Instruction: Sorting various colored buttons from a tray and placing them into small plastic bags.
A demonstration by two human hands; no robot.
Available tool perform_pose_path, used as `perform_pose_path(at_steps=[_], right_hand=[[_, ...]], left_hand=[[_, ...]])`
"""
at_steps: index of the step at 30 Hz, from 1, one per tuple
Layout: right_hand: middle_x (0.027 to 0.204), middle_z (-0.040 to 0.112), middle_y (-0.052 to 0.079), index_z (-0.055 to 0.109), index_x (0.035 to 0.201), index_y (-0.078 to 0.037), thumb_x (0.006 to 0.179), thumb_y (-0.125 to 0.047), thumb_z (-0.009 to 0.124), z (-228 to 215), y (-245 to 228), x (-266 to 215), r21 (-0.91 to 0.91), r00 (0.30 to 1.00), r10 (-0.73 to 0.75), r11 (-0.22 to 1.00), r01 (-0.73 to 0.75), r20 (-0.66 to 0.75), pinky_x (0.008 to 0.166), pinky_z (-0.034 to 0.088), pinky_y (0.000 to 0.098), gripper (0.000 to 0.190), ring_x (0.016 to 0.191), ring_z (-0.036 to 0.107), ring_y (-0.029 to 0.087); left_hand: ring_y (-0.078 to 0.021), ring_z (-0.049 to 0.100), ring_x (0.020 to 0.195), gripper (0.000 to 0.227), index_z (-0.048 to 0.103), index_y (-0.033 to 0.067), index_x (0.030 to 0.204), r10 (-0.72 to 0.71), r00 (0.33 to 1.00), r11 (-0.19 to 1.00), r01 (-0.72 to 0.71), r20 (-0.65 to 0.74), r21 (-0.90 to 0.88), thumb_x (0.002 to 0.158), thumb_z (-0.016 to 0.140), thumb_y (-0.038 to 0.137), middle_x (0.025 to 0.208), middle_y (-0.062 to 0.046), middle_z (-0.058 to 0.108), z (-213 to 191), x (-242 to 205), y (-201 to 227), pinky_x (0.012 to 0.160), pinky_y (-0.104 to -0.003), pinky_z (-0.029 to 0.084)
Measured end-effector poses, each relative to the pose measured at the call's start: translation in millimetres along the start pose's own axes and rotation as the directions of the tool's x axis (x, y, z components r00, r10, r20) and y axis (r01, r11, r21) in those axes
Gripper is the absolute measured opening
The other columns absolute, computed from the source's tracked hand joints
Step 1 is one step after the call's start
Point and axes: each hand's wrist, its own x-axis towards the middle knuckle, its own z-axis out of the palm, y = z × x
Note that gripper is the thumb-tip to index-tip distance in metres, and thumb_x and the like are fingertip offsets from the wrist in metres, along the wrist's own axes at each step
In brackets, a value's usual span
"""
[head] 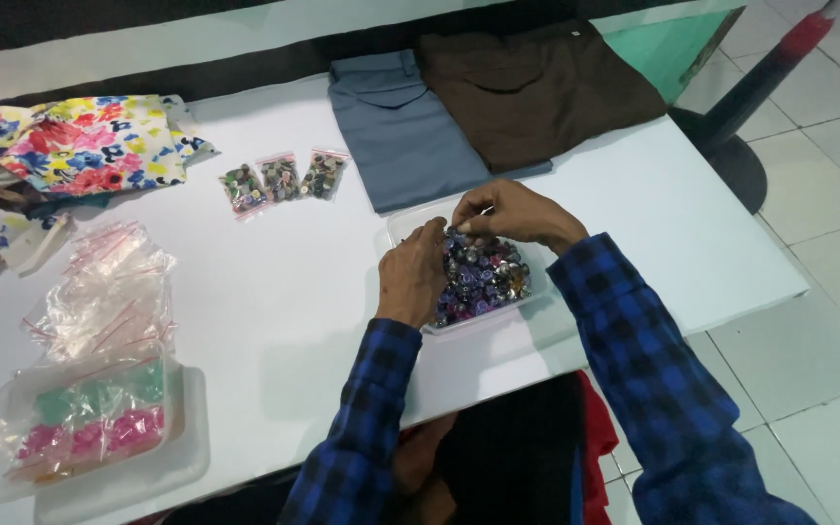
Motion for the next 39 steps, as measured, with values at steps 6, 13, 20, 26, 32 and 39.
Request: perform_pose_path(at_steps=[6,13,20,26,32,39], right_hand=[[0.093,0.073,0.022,0.073,0.105,0.005,0.083,0.002,0.071,-3.2,5.3,-1.0,0.156,0.999,-0.051,0.986,0.051,-0.006,0.080,0.063,0.0382,0.022,0.088,0.073,0.028],[0.107,0.074,0.019,0.074,0.113,-0.006,0.089,-0.010,0.072,9.5,10.2,9.8,-0.309,0.991,-0.088,0.950,0.053,-0.101,0.087,0.061,0.0469,0.024,0.100,0.074,0.036],[0.098,0.076,0.011,0.077,0.102,-0.012,0.085,-0.007,0.062,38.6,21.7,23.2,-0.738,0.986,-0.166,0.662,0.131,0.026,0.087,0.058,0.0426,0.023,0.095,0.073,0.035],[0.100,0.077,0.011,0.078,0.102,-0.017,0.091,-0.021,0.067,18.4,1.7,10.2,-0.547,0.989,-0.130,0.834,0.074,-0.065,0.089,0.056,0.0479,0.016,0.101,0.072,0.036],[0.095,0.080,0.012,0.082,0.106,-0.019,0.092,-0.018,0.065,11.4,3.6,2.8,-0.342,1.000,0.006,0.940,-0.005,0.002,0.085,0.056,0.0466,0.022,0.094,0.074,0.036],[0.077,0.076,0.016,0.078,0.116,-0.008,0.096,-0.016,0.059,10.9,5.0,-6.7,-0.129,0.991,0.081,0.989,-0.066,0.108,0.071,0.060,0.0348,0.028,0.070,0.070,0.022]], left_hand=[[-0.0351,0.070,0.100,0.037,0.052,0.0156,0.135,-0.004,1.000,1.000,0.003,-0.014,-0.031,0.099,0.059,0.013,0.111,-0.008,0.071,4.6,5.5,-1.3,0.085,-0.050,0.058],[-0.0314,0.070,0.101,0.043,0.050,0.0127,0.134,-0.049,0.988,0.995,0.036,-0.146,-0.093,0.094,0.053,-0.001,0.113,-0.009,0.067,19.4,6.3,-15.2,0.084,-0.043,0.060],[-0.0312,0.069,0.099,0.041,0.047,0.0136,0.130,-0.048,0.979,0.995,0.028,-0.198,-0.100,0.092,0.052,-0.001,0.106,-0.006,0.057,17.7,2.1,-12.0,0.084,-0.043,0.060],[-0.0327,0.070,0.102,0.036,0.050,0.0126,0.134,-0.019,0.987,0.997,0.007,-0.161,-0.072,0.099,0.057,0.013,0.114,-0.009,0.062,18.3,7.4,-10.7,0.083,-0.045,0.061],[-0.0249,0.073,0.093,0.024,0.067,0.0206,0.121,0.028,0.995,1.000,-0.029,-0.095,-0.011,0.098,0.062,0.020,0.102,-0.001,0.071,41.1,14.9,-28.0,0.078,-0.037,0.061],[-0.0222,0.073,0.086,0.021,0.072,0.0223,0.115,0.027,0.995,0.999,-0.024,-0.092,0.037,0.096,0.066,0.025,0.092,0.001,0.075,38.9,14.5,-21.5,0.074,-0.036,0.061]])
